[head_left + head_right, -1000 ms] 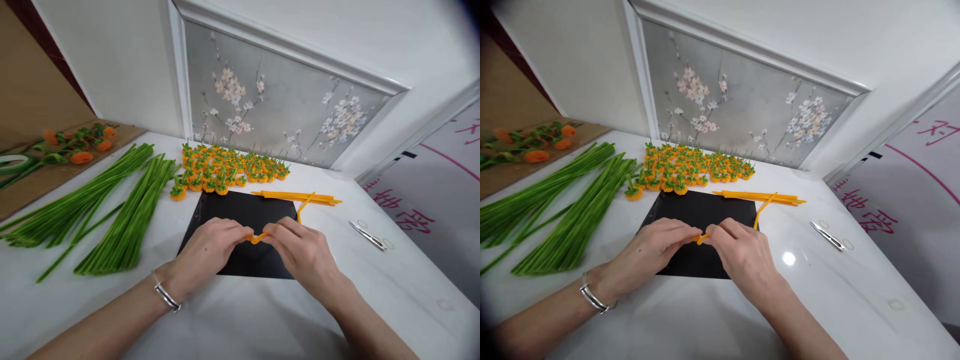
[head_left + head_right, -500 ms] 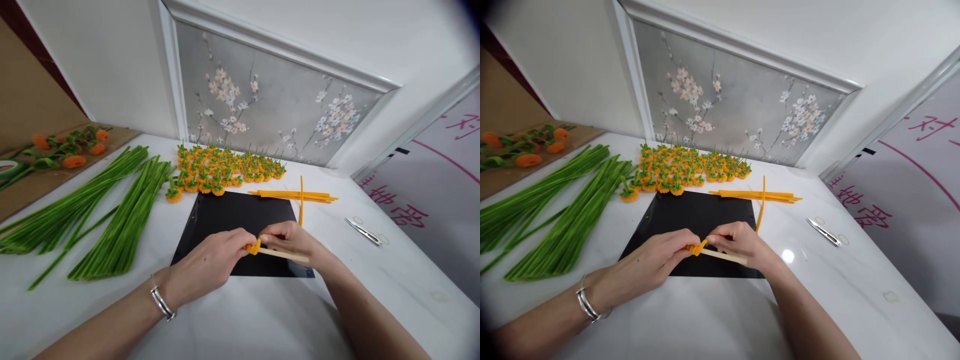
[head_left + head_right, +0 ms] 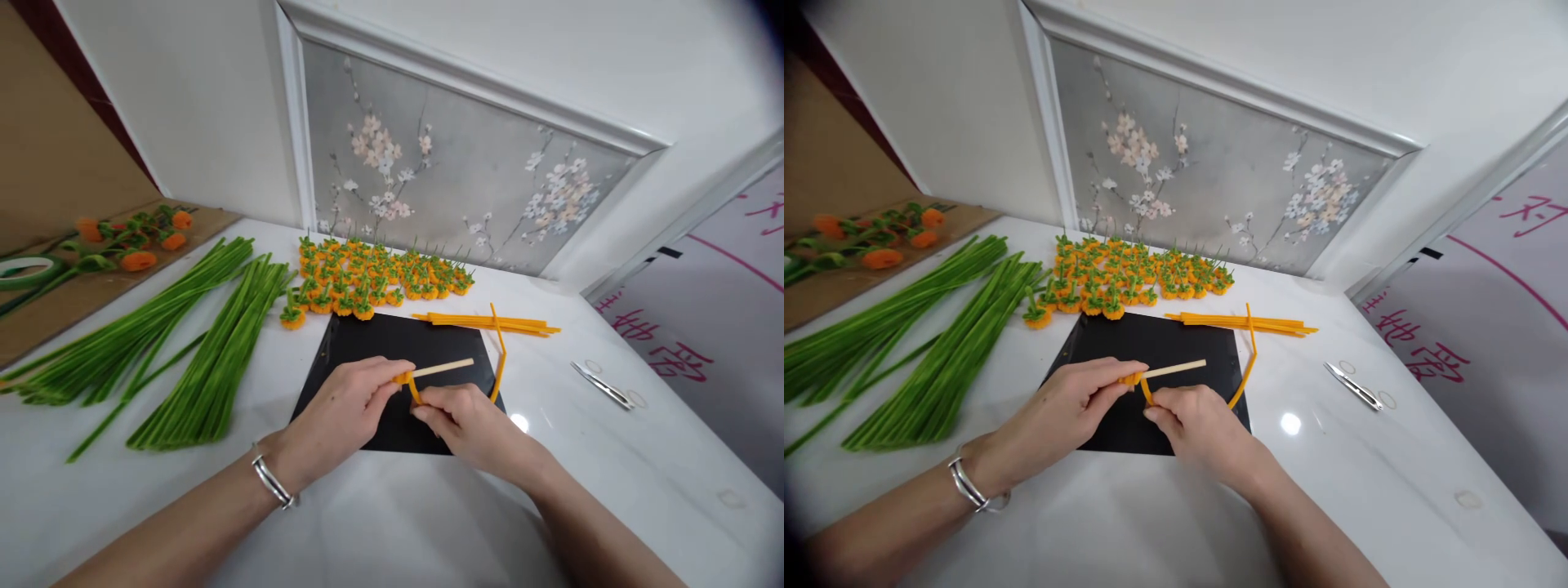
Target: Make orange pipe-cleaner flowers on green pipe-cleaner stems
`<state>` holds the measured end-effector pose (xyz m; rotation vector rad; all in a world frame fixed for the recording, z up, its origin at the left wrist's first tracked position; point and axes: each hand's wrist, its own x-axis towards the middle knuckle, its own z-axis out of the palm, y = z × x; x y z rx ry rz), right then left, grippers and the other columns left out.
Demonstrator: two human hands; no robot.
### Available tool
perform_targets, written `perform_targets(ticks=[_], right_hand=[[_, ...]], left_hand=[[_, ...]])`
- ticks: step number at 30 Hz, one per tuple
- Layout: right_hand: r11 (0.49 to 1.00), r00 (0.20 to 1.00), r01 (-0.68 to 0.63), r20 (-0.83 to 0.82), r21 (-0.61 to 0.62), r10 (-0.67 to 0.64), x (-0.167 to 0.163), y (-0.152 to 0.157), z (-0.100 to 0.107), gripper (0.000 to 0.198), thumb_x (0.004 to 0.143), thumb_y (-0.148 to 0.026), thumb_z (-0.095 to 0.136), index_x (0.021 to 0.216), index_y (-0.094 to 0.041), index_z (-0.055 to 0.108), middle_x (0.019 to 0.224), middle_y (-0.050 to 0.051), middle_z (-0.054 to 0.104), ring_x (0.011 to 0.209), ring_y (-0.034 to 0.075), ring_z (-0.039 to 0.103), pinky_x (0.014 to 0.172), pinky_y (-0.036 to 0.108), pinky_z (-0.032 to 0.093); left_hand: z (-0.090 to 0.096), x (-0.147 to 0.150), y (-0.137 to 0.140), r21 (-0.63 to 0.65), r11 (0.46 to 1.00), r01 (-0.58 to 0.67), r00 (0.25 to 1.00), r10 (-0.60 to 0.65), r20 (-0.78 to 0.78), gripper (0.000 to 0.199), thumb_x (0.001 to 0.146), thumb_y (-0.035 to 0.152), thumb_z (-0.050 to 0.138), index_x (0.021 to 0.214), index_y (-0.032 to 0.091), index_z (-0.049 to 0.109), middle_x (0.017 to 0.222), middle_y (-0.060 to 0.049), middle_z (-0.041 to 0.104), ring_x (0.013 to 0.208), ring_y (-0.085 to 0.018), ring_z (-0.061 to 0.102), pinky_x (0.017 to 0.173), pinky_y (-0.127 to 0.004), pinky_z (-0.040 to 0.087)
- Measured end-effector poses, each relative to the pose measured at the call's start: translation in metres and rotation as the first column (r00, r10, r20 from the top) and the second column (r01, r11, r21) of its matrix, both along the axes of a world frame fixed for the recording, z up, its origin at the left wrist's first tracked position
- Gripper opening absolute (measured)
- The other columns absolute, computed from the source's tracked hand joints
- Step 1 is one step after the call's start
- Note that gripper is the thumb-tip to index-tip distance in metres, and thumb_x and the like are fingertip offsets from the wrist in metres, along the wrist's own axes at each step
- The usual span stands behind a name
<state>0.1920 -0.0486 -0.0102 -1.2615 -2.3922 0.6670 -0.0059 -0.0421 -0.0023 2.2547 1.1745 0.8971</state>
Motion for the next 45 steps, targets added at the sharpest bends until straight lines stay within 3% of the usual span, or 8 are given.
perform_targets(ticks=[10,14,19,25,31,37,41,45], right_hand=[[0.988,0.999,0.009,0.035,0.154,-0.014,0.003,0.001,-0.003,0.030,0.093,-0.019,0.047,0.063,-0.020,0.046,0.058,-0.005,0.048,0.053,0.010,0.046,0.052,0.022,0.032],[0.982,0.996,-0.016,0.084,0.187,0.000,0.002,-0.001,-0.004,0.027,0.094,-0.020,0.046,0.067,-0.020,0.049,0.060,-0.004,0.051,0.055,0.011,0.048,0.054,0.022,0.033],[0.961,0.980,-0.081,0.198,0.264,0.028,0.000,-0.010,0.004,0.022,0.095,-0.022,0.044,0.077,-0.020,0.057,0.066,-0.001,0.056,0.056,0.012,0.051,0.052,0.024,0.032],[0.855,0.964,-0.125,0.264,0.504,-0.014,0.003,-0.014,0.017,0.026,0.096,-0.020,0.042,0.078,-0.018,0.060,0.065,0.000,0.056,0.057,0.013,0.053,0.052,0.027,0.030],[0.784,0.991,-0.063,0.130,0.618,-0.023,0.006,-0.008,0.023,0.023,0.096,-0.023,0.046,0.083,-0.021,0.065,0.076,0.002,0.063,0.066,0.011,0.057,0.061,0.023,0.040],[0.886,0.997,0.065,-0.060,0.460,-0.042,0.011,0.006,0.022,0.024,0.094,-0.034,0.050,0.086,-0.020,0.068,0.080,0.003,0.064,0.069,0.011,0.061,0.065,0.022,0.046],[0.965,0.991,0.051,-0.135,0.259,-0.016,0.017,0.015,0.020,0.020,0.090,-0.033,0.057,0.079,-0.019,0.068,0.071,0.000,0.062,0.063,0.010,0.058,0.061,0.021,0.044],[0.997,0.986,0.023,-0.168,0.080,-0.009,0.023,0.020,0.018,0.021,0.091,-0.030,0.054,0.079,-0.018,0.066,0.073,-0.001,0.063,0.065,0.010,0.056,0.060,0.020,0.043]], left_hand=[[0.005,0.001,0.003,-0.284,0.954,0.096,0.984,-0.049,0.170,0.030,0.088,0.025,0.051,0.114,0.020,0.066,0.082,-0.001,0.062,0.068,-0.012,0.056,0.057,-0.020,0.044],[0.001,0.001,0.004,-0.223,0.974,0.030,0.981,0.014,0.194,0.022,0.088,0.025,0.052,0.099,0.020,0.070,0.083,-0.001,0.065,0.074,-0.012,0.059,0.063,-0.021,0.047],[0.000,0.000,0.003,-0.049,0.997,-0.055,0.995,0.058,0.081,0.020,0.089,0.022,0.051,0.082,0.019,0.069,0.072,0.001,0.062,0.062,-0.010,0.055,0.054,-0.020,0.041],[-0.002,-0.002,0.005,0.030,1.000,0.003,0.998,-0.001,-0.064,0.017,0.089,0.015,0.052,0.087,0.019,0.068,0.073,0.002,0.063,0.064,-0.011,0.057,0.060,-0.022,0.041],[0.001,0.001,0.001,0.034,0.997,0.063,0.992,-0.059,-0.110,0.020,0.086,0.010,0.053,0.088,0.019,0.071,0.072,0.001,0.065,0.061,-0.011,0.057,0.055,-0.021,0.040],[0.006,0.005,-0.006,0.038,0.987,0.156,0.980,-0.150,-0.134,0.016,0.085,0.015,0.057,0.073,0.017,0.068,0.066,0.001,0.062,0.055,-0.010,0.055,0.049,-0.020,0.038],[0.007,0.006,-0.009,0.036,0.978,0.205,0.970,-0.197,-0.143,0.017,0.085,0.014,0.058,0.070,0.016,0.065,0.065,0.002,0.059,0.058,-0.010,0.054,0.052,-0.020,0.038],[0.007,0.007,-0.011,0.053,0.978,0.202,0.971,-0.193,-0.140,0.016,0.087,0.015,0.055,0.074,0.018,0.064,0.064,0.003,0.057,0.056,-0.009,0.050,0.050,-0.020,0.034]])
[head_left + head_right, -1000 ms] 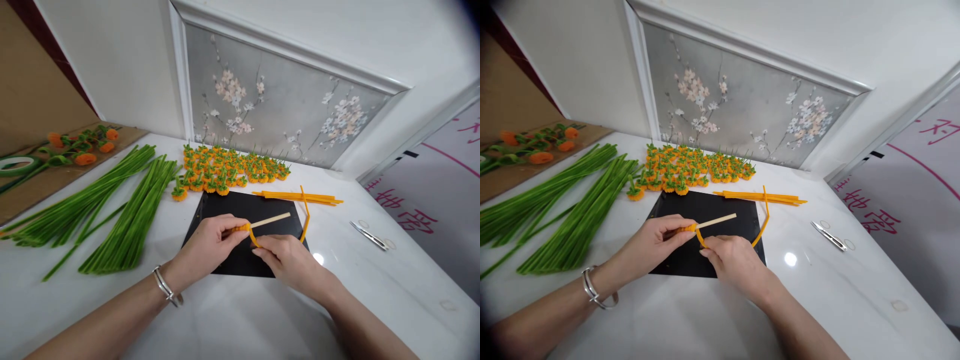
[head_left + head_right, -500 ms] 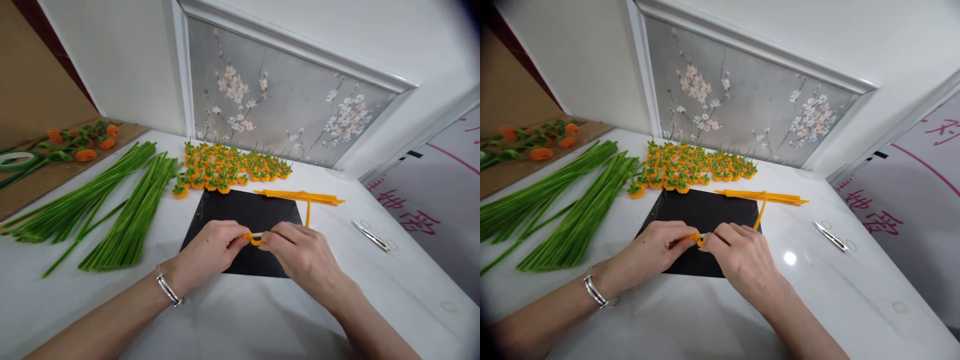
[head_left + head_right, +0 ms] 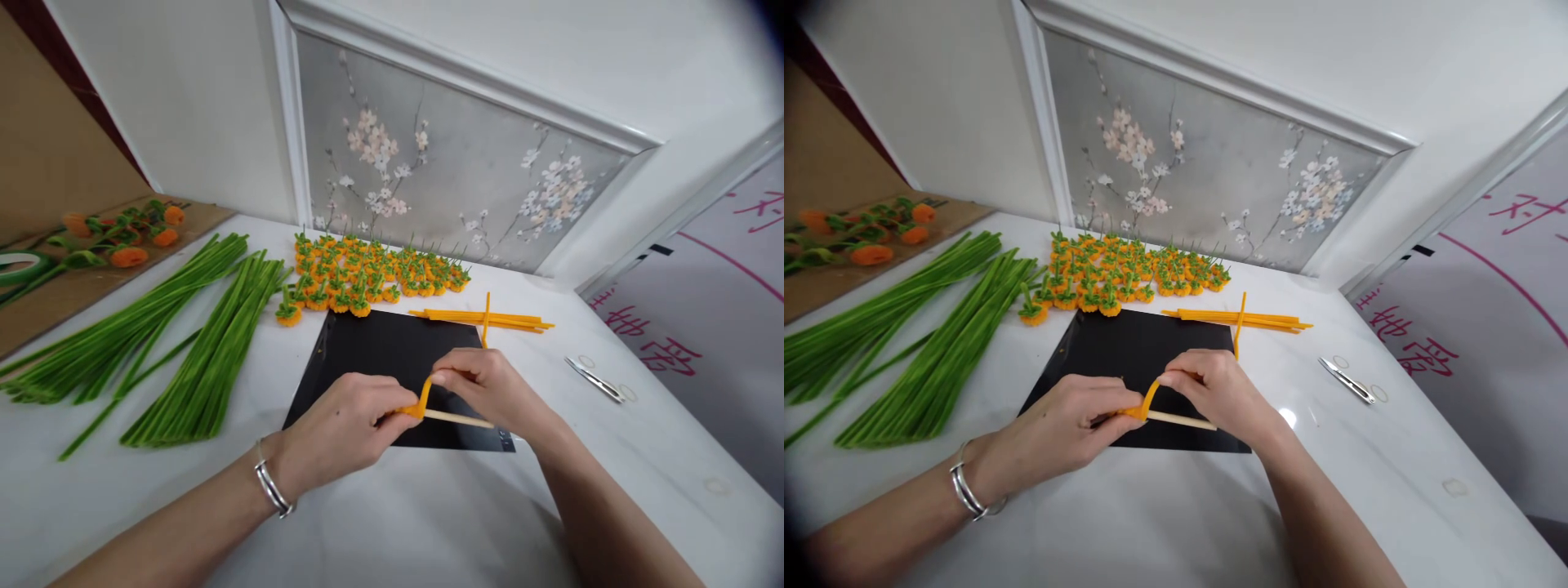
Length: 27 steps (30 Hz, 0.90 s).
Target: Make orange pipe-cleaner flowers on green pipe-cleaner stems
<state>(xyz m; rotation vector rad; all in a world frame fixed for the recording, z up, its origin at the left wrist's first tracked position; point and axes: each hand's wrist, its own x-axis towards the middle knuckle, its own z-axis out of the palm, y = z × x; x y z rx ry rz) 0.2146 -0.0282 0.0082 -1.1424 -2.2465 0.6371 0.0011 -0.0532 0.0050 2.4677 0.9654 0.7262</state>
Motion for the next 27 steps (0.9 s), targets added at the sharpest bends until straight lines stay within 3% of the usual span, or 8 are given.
perform_targets(ticks=[3,6,9,13,19,24,27], right_hand=[[0.993,0.999,-0.029,0.026,-0.117,0.032,0.005,0.004,-0.003,0.025,0.093,-0.030,0.049,0.080,-0.017,0.065,0.070,-0.001,0.061,0.063,0.010,0.054,0.058,0.020,0.041],[0.966,0.993,-0.093,0.041,-0.242,0.107,0.008,0.006,-0.007,0.029,0.095,-0.033,0.045,0.080,-0.017,0.064,0.066,-0.002,0.057,0.058,0.009,0.049,0.052,0.020,0.037],[0.954,0.984,-0.149,0.061,-0.261,0.170,0.007,0.002,-0.012,0.027,0.095,-0.030,0.044,0.078,-0.017,0.061,0.065,-0.003,0.054,0.056,0.008,0.046,0.051,0.020,0.034],[0.980,0.965,-0.146,0.197,-0.135,0.171,-0.001,-0.009,-0.015,0.024,0.093,-0.028,0.049,0.072,-0.018,0.059,0.064,-0.004,0.055,0.057,0.009,0.046,0.055,0.021,0.033],[0.994,0.898,-0.100,0.427,-0.039,0.107,-0.009,-0.028,-0.003,0.013,0.091,-0.021,0.051,0.078,-0.020,0.055,0.071,-0.002,0.062,0.062,0.011,0.054,0.055,0.024,0.030],[0.980,0.842,-0.166,0.533,0.108,0.084,-0.012,-0.037,0.003,0.017,0.089,-0.009,0.045,0.079,-0.019,0.052,0.071,-0.001,0.060,0.057,0.012,0.052,0.051,0.026,0.025],[0.951,0.865,-0.179,0.502,0.253,0.029,-0.014,-0.038,0.002,0.020,0.088,-0.003,0.041,0.086,-0.019,0.055,0.069,-0.001,0.058,0.056,0.013,0.051,0.051,0.026,0.027]], left_hand=[[-0.001,0.000,-0.002,-0.029,0.999,-0.031,0.999,0.032,0.012,0.009,0.086,0.017,0.057,0.091,0.020,0.064,0.065,0.005,0.057,0.054,-0.009,0.047,0.049,-0.020,0.033],[-0.001,0.000,-0.002,-0.065,0.996,-0.064,0.996,0.068,0.058,0.026,0.085,0.017,0.058,0.111,0.024,0.059,0.071,0.006,0.061,0.054,-0.008,0.046,0.050,-0.019,0.034],[-0.001,0.000,-0.001,-0.069,0.997,-0.046,0.994,0.052,0.096,0.025,0.088,0.017,0.054,0.110,0.025,0.062,0.073,0.005,0.062,0.055,-0.008,0.045,0.052,-0.019,0.034],[-0.001,-0.002,0.003,-0.076,0.995,-0.065,0.990,0.073,0.117,0.022,0.090,0.016,0.049,0.098,0.023,0.069,0.066,0.004,0.057,0.055,-0.009,0.045,0.050,-0.020,0.032],[-0.009,-0.006,0.011,-0.054,0.984,-0.168,0.973,0.175,0.149,0.021,0.089,0.015,0.052,0.098,0.022,0.069,0.071,0.004,0.062,0.059,-0.008,0.052,0.055,-0.020,0.036],[-0.013,-0.007,0.014,-0.004,0.977,-0.213,0.970,0.212,0.119,0.019,0.090,0.017,0.053,0.099,0.021,0.069,0.072,0.003,0.062,0.061,-0.009,0.053,0.056,-0.020,0.036],[-0.013,-0.007,0.015,0.013,0.979,-0.204,0.976,0.202,0.080,0.019,0.091,0.017,0.052,0.099,0.022,0.068,0.071,0.003,0.060,0.061,-0.009,0.053,0.056,-0.020,0.036]])
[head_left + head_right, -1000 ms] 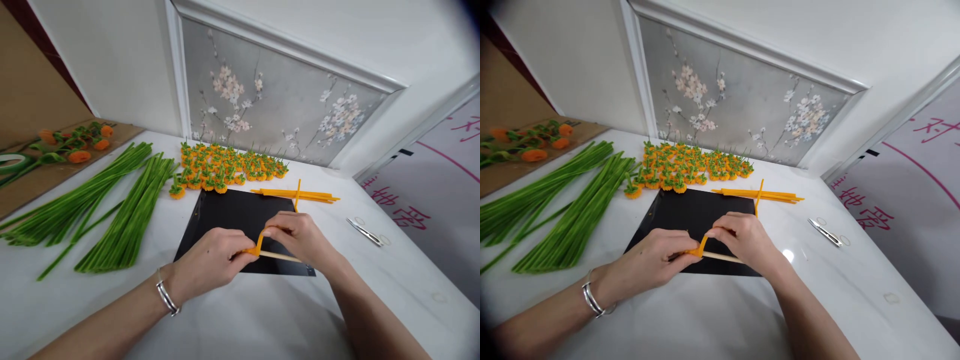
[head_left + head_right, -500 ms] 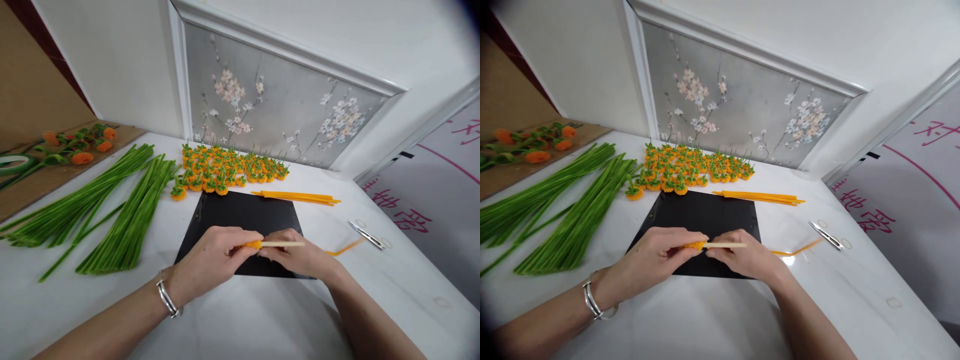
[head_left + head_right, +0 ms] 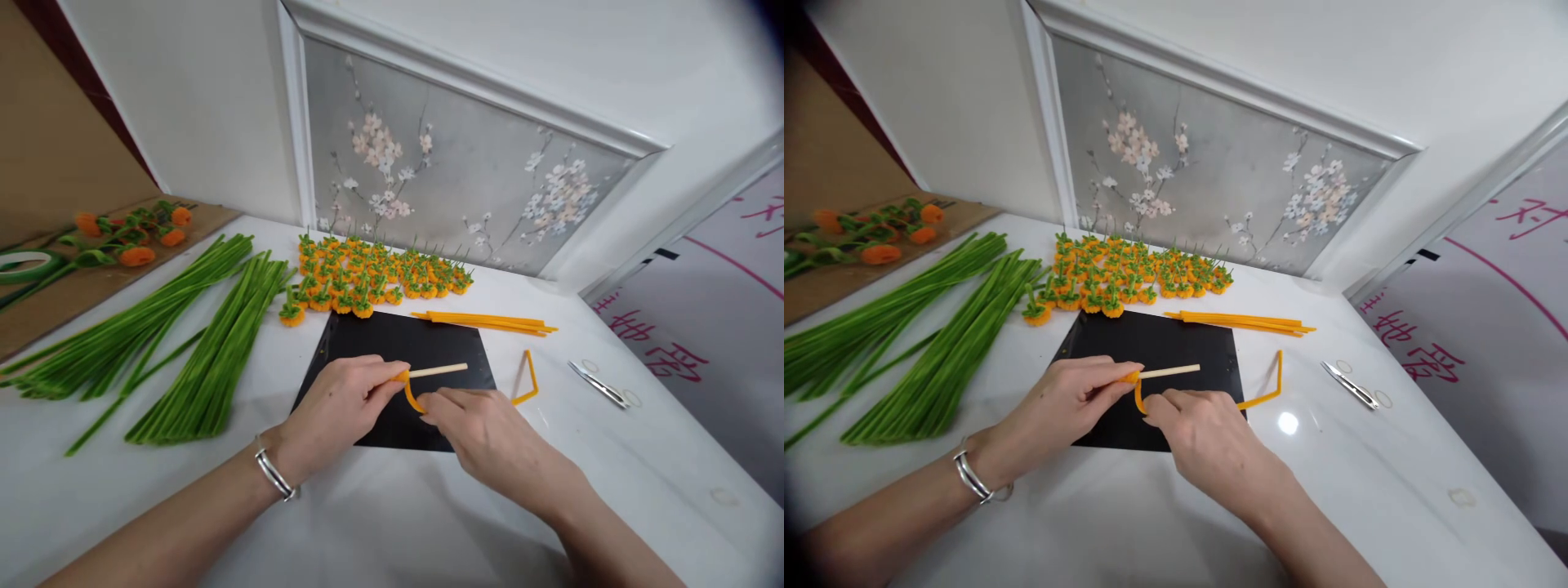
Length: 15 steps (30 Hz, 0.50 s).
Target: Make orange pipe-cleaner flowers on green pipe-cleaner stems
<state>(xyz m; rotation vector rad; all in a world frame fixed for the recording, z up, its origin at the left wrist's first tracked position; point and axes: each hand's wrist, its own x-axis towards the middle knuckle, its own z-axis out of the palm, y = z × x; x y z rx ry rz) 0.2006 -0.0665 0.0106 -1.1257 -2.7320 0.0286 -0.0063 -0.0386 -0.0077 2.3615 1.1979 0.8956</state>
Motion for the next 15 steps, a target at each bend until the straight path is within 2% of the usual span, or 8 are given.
perform_targets(ticks=[4,7,11,15], right_hand=[[0.980,0.985,-0.017,-0.164,0.199,0.050,-0.002,0.002,0.002,0.024,0.093,-0.006,0.036,0.089,-0.017,0.057,0.071,0.001,0.061,0.060,0.013,0.054,0.055,0.024,0.036],[0.964,0.969,0.043,-0.248,0.262,0.024,-0.002,0.004,0.005,0.022,0.097,-0.018,0.041,0.086,-0.018,0.060,0.073,0.002,0.062,0.059,0.011,0.055,0.056,0.022,0.039],[0.960,0.939,0.142,-0.340,0.240,-0.054,0.002,0.009,0.005,0.021,0.096,-0.026,0.047,0.089,-0.018,0.065,0.078,0.003,0.064,0.066,0.011,0.059,0.061,0.021,0.044],[0.979,0.883,0.175,-0.455,0.103,-0.111,0.006,0.015,0.003,0.018,0.094,-0.026,0.050,0.091,-0.020,0.068,0.084,0.004,0.065,0.073,0.013,0.061,0.067,0.023,0.047]], left_hand=[[0.002,-0.001,-0.002,-0.005,0.999,0.034,0.998,-0.034,-0.046,0.021,0.091,0.017,0.051,0.103,0.022,0.067,0.075,0.002,0.062,0.066,-0.011,0.055,0.059,-0.021,0.038],[0.004,-0.001,-0.005,-0.027,0.998,0.064,0.994,-0.067,-0.089,0.022,0.091,0.016,0.050,0.104,0.023,0.067,0.076,0.001,0.062,0.067,-0.012,0.056,0.060,-0.022,0.039],[0.003,0.002,-0.008,-0.006,0.993,0.118,0.986,-0.118,-0.122,0.019,0.091,0.021,0.052,0.103,0.022,0.068,0.075,0.001,0.061,0.065,-0.012,0.056,0.058,-0.022,0.039],[0.003,0.004,-0.009,0.014,0.988,0.156,0.979,-0.152,-0.137,0.017,0.090,0.029,0.056,0.093,0.019,0.069,0.072,0.001,0.061,0.062,-0.011,0.055,0.057,-0.021,0.038]])
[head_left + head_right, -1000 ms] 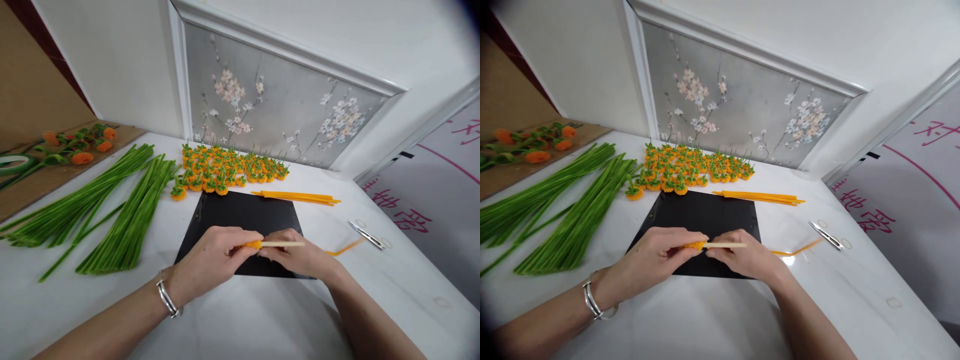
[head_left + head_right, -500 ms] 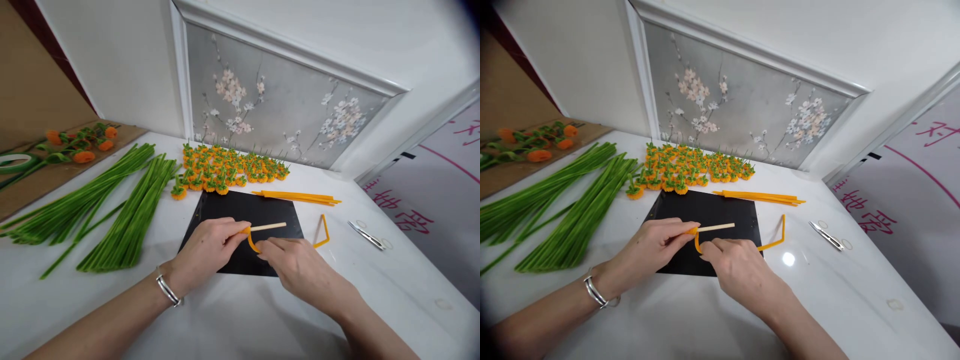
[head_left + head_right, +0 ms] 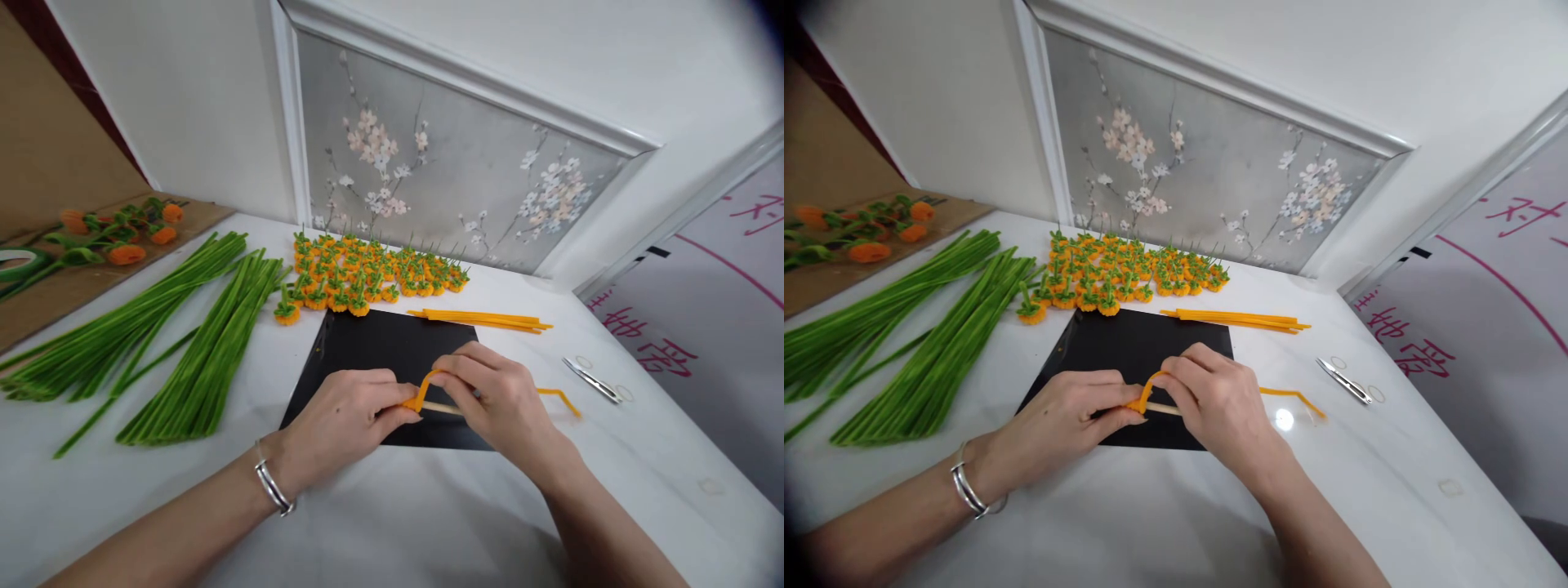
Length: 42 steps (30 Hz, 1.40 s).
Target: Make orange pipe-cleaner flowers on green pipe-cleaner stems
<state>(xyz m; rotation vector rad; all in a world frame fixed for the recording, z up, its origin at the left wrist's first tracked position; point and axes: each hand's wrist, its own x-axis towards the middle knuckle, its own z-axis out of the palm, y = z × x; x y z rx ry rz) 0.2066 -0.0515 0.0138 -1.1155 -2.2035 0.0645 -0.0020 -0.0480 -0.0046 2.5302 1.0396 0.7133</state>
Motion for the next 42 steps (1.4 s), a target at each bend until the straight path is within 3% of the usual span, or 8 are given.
perform_targets(ticks=[6,12,16,21,26,32,37,42], right_hand=[[0.957,0.993,-0.069,-0.107,-0.281,0.040,0.008,0.011,-0.001,0.017,0.091,-0.027,0.055,0.086,-0.021,0.070,0.074,0.001,0.064,0.064,0.012,0.057,0.062,0.023,0.044],[0.785,0.987,-0.159,-0.109,-0.599,0.117,0.017,0.022,-0.010,0.031,0.092,-0.038,0.048,0.079,-0.017,0.067,0.065,-0.001,0.058,0.056,0.009,0.048,0.050,0.020,0.035],[0.730,0.960,-0.253,-0.069,-0.635,0.273,0.013,0.019,-0.015,0.023,0.091,-0.027,0.049,0.075,-0.017,0.062,0.059,-0.004,0.053,0.053,0.007,0.044,0.048,0.019,0.031],[0.829,0.955,-0.148,0.141,-0.540,0.262,0.000,0.002,-0.014,0.021,0.092,-0.020,0.049,0.072,-0.019,0.056,0.065,-0.004,0.057,0.058,0.008,0.049,0.056,0.021,0.033],[0.879,0.900,-0.072,0.350,-0.471,0.261,-0.006,-0.014,-0.004,0.021,0.091,-0.023,0.051,0.071,-0.018,0.054,0.063,-0.002,0.059,0.056,0.010,0.052,0.051,0.024,0.026],[0.944,0.861,-0.083,0.455,-0.319,0.229,-0.007,-0.025,0.008,0.017,0.093,-0.020,0.047,0.076,-0.019,0.051,0.068,-0.001,0.058,0.052,0.011,0.048,0.049,0.027,0.021],[0.976,0.907,-0.118,0.380,-0.181,0.180,-0.005,-0.025,0.012,0.020,0.095,-0.017,0.041,0.078,-0.019,0.051,0.068,-0.001,0.055,0.055,0.012,0.048,0.051,0.026,0.027],[0.984,0.966,-0.122,0.214,-0.133,0.148,-0.001,-0.018,0.015,0.023,0.098,-0.022,0.038,0.087,-0.018,0.058,0.071,0.001,0.058,0.060,0.012,0.053,0.054,0.024,0.038]], left_hand=[[0.002,0.002,-0.002,0.042,0.999,0.012,0.999,-0.013,0.041,0.015,0.090,0.026,0.056,0.085,0.018,0.068,0.069,0.003,0.059,0.060,-0.009,0.053,0.056,-0.021,0.035],[0.001,0.004,-0.004,0.083,0.997,0.007,0.996,-0.015,0.093,0.012,0.089,0.024,0.058,0.086,0.019,0.068,0.065,0.004,0.057,0.056,-0.008,0.049,0.052,-0.021,0.032],[-0.001,0.002,-0.005,0.101,0.995,-0.027,0.990,0.013,0.139,0.017,0.090,0.025,0.056,0.103,0.022,0.066,0.070,0.004,0.062,0.057,-0.009,0.051,0.052,-0.020,0.034],[-0.001,-0.001,-0.003,0.094,0.993,-0.069,0.992,0.058,0.110,0.022,0.093,0.021,0.048,0.107,0.024,0.065,0.075,0.003,0.063,0.060,-0.009,0.054,0.054,-0.020,0.037],[-0.001,-0.003,0.001,0.080,0.989,-0.125,0.990,0.118,0.079,0.022,0.094,0.025,0.047,0.106,0.024,0.065,0.073,0.003,0.060,0.063,-0.010,0.055,0.056,-0.021,0.039],[-0.003,-0.005,0.005,0.141,0.979,-0.146,0.988,0.152,-0.033,0.023,0.095,0.024,0.045,0.109,0.023,0.063,0.074,0.002,0.060,0.063,-0.012,0.056,0.055,-0.023,0.038],[-0.005,-0.006,0.005,0.157,0.980,-0.125,0.987,0.140,-0.085,0.024,0.096,0.025,0.043,0.109,0.023,0.063,0.073,0.002,0.060,0.061,-0.012,0.057,0.053,-0.023,0.037],[-0.002,-0.004,0.002,0.120,0.991,-0.051,0.994,0.062,-0.089,0.024,0.095,0.023,0.045,0.111,0.025,0.063,0.077,0.001,0.062,0.064,-0.012,0.059,0.055,-0.022,0.039]])
